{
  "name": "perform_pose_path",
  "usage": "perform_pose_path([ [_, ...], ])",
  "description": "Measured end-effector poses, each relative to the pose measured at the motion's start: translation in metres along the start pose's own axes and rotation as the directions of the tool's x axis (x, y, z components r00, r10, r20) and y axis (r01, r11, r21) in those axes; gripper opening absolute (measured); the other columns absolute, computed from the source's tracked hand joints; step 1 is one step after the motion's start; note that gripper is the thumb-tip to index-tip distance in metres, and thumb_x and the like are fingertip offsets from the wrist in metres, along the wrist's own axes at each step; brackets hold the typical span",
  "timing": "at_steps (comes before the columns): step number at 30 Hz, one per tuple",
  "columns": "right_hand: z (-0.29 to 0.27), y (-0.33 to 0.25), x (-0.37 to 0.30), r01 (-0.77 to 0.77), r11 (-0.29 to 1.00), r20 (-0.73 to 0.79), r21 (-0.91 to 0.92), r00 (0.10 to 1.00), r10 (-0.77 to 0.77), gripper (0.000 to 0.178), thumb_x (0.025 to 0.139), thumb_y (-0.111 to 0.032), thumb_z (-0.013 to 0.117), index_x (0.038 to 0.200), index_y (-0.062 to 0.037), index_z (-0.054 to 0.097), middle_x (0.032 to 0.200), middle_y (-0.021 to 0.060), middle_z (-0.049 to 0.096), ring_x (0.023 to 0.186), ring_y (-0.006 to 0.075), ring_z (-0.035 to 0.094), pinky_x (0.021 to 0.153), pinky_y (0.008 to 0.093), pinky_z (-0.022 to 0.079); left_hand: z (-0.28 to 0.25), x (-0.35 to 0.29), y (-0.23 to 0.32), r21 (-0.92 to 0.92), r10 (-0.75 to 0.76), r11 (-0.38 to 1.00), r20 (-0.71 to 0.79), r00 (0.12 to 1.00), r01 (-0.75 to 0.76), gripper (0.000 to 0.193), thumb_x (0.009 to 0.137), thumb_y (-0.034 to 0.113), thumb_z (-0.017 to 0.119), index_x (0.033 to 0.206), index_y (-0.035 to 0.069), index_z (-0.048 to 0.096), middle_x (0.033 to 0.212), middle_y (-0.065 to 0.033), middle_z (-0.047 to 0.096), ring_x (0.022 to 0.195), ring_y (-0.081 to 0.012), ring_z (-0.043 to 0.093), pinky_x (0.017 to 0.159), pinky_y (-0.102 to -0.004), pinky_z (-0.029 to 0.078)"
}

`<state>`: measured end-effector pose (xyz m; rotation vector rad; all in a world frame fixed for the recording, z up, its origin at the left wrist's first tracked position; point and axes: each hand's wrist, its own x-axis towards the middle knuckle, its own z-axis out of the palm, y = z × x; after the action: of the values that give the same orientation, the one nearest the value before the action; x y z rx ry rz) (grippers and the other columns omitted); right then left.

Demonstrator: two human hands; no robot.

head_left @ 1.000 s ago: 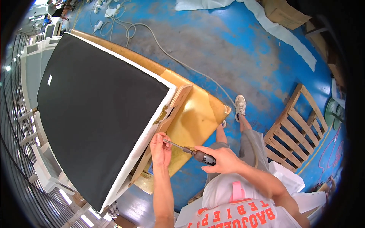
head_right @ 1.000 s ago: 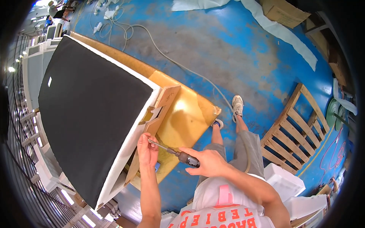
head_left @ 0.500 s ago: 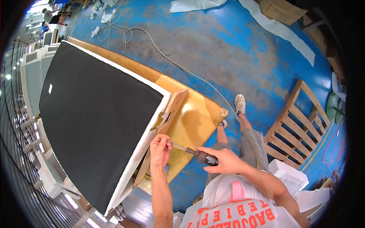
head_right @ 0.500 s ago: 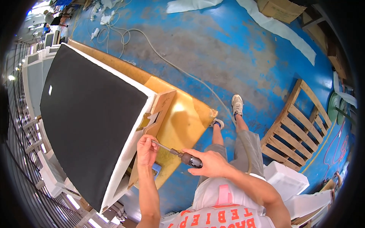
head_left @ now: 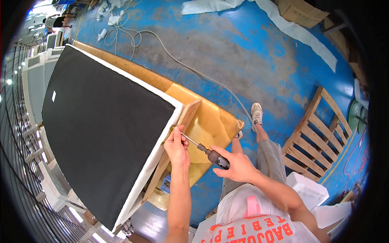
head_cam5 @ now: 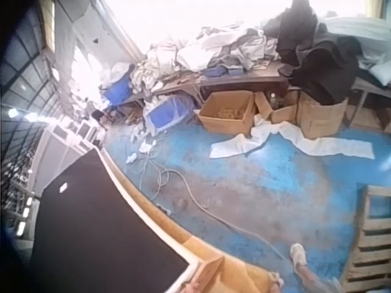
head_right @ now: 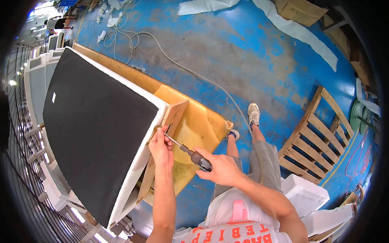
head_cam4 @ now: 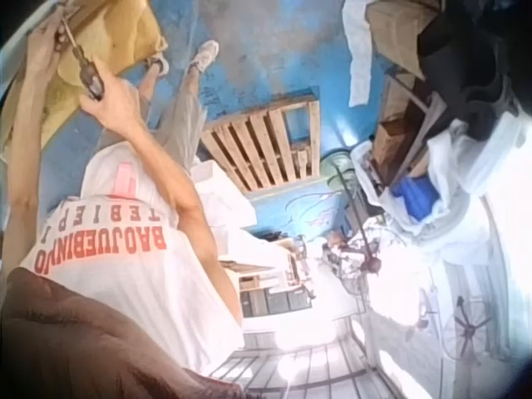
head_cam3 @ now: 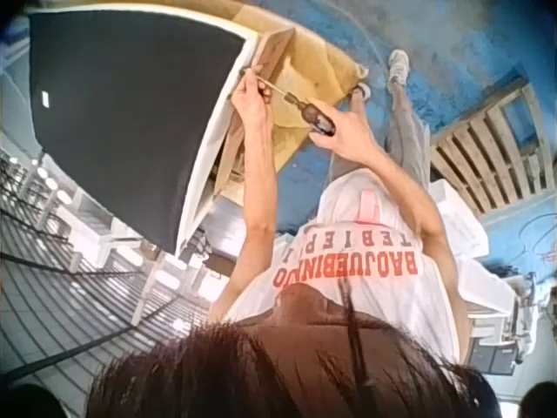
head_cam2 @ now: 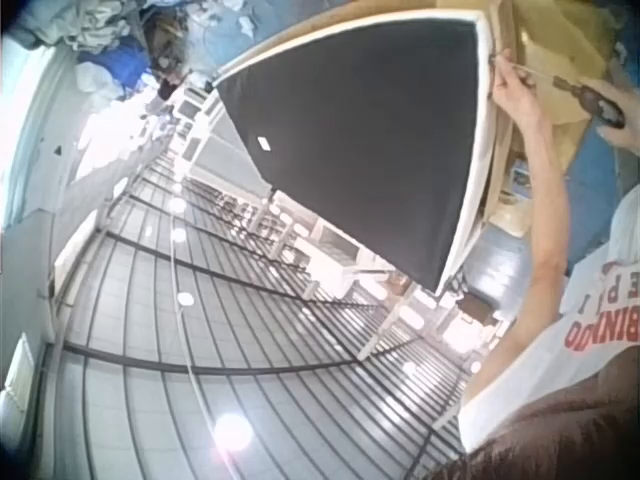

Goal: Attach a wooden support board to an upholstered furniture base using screws and an electric screwdriver.

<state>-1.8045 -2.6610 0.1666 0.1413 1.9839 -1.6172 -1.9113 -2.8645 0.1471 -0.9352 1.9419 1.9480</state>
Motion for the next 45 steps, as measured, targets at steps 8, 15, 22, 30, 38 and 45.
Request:
perform_pose_path([
  [8, -0.013, -0.006, 0.003, -0.067, 0.997, 0.099, 0.044, 0.993, 0.063, 0.076, 0.083, -0.035, 0.074, 0.152, -0.0217, 0.044, 0.073, 0.0156, 0.068, 0.067, 0.0339, 0.069, 0.066, 0.0429, 0.053, -0.007, 0.001, -0.002, -0.055, -0.009, 0.998, 0.006, 1.000, 0.009, 0.026, 0.103, 0.026, 0.062, 0.100, 0.002, 0.071, 0.066, 0.0039, 0.055, 0.054, -0.0059, 0.049, 0.049, -0.0194, 0.034],
  [15, -0.013, -0.010, 0.007, -0.159, 0.979, 0.154, 0.124, 0.978, 0.140, 0.075, 0.083, -0.035, 0.074, 0.151, -0.0223, 0.046, 0.073, 0.0131, 0.067, 0.069, 0.0320, 0.069, 0.069, 0.0410, 0.053, -0.007, 0.002, -0.004, -0.041, -0.030, 0.999, 0.014, 0.999, 0.031, 0.028, 0.103, 0.028, 0.062, 0.100, 0.002, 0.072, 0.066, 0.0037, 0.055, 0.055, -0.0059, 0.048, 0.050, -0.0198, 0.035],
  [22, -0.019, -0.021, 0.014, -0.159, 0.982, 0.154, 0.098, 0.978, 0.143, 0.074, 0.083, -0.034, 0.074, 0.151, -0.0218, 0.046, 0.074, 0.0129, 0.068, 0.071, 0.0318, 0.070, 0.071, 0.0404, 0.053, -0.025, -0.003, -0.011, 0.012, -0.116, 0.993, 0.232, 0.966, 0.116, 0.030, 0.105, 0.026, 0.058, 0.116, -0.001, 0.066, 0.072, 0.0026, 0.055, 0.063, -0.0074, 0.050, 0.056, -0.0206, 0.038],
  [30, -0.018, -0.026, 0.016, -0.066, 0.996, 0.107, 0.066, 0.992, 0.059, 0.072, 0.085, -0.029, 0.072, 0.151, -0.0160, 0.044, 0.074, 0.0154, 0.068, 0.068, 0.0339, 0.069, 0.066, 0.0419, 0.051, -0.053, -0.033, -0.037, -0.195, -0.140, 0.967, 0.140, 0.980, 0.166, 0.025, 0.105, 0.017, 0.056, 0.126, 0.004, 0.058, 0.087, -0.0031, 0.061, 0.074, -0.0120, 0.056, 0.066, -0.0254, 0.047],
  [38, -0.015, -0.031, 0.021, -0.060, 0.998, 0.103, 0.004, 0.993, 0.059, 0.072, 0.085, -0.030, 0.073, 0.150, -0.0158, 0.045, 0.075, 0.0171, 0.068, 0.069, 0.0354, 0.069, 0.069, 0.0437, 0.051, -0.066, -0.036, -0.033, -0.157, -0.165, 0.972, 0.063, 0.984, 0.173, 0.014, 0.103, 0.016, 0.061, 0.113, 0.006, 0.061, 0.087, -0.0043, 0.065, 0.072, -0.0134, 0.058, 0.063, -0.0245, 0.048],
  [45, -0.007, -0.019, 0.024, -0.010, 1.000, 0.065, -0.028, 0.998, 0.012, 0.071, 0.084, -0.036, 0.072, 0.148, -0.0184, 0.047, 0.084, 0.0132, 0.073, 0.080, 0.0341, 0.072, 0.104, 0.0523, 0.032, -0.068, -0.032, -0.030, -0.276, -0.077, 0.957, 0.033, 0.996, 0.083, 0.009, 0.101, 0.013, 0.064, 0.107, 0.006, 0.063, 0.088, -0.0046, 0.067, 0.072, -0.0128, 0.060, 0.059, -0.0231, 0.047],
])
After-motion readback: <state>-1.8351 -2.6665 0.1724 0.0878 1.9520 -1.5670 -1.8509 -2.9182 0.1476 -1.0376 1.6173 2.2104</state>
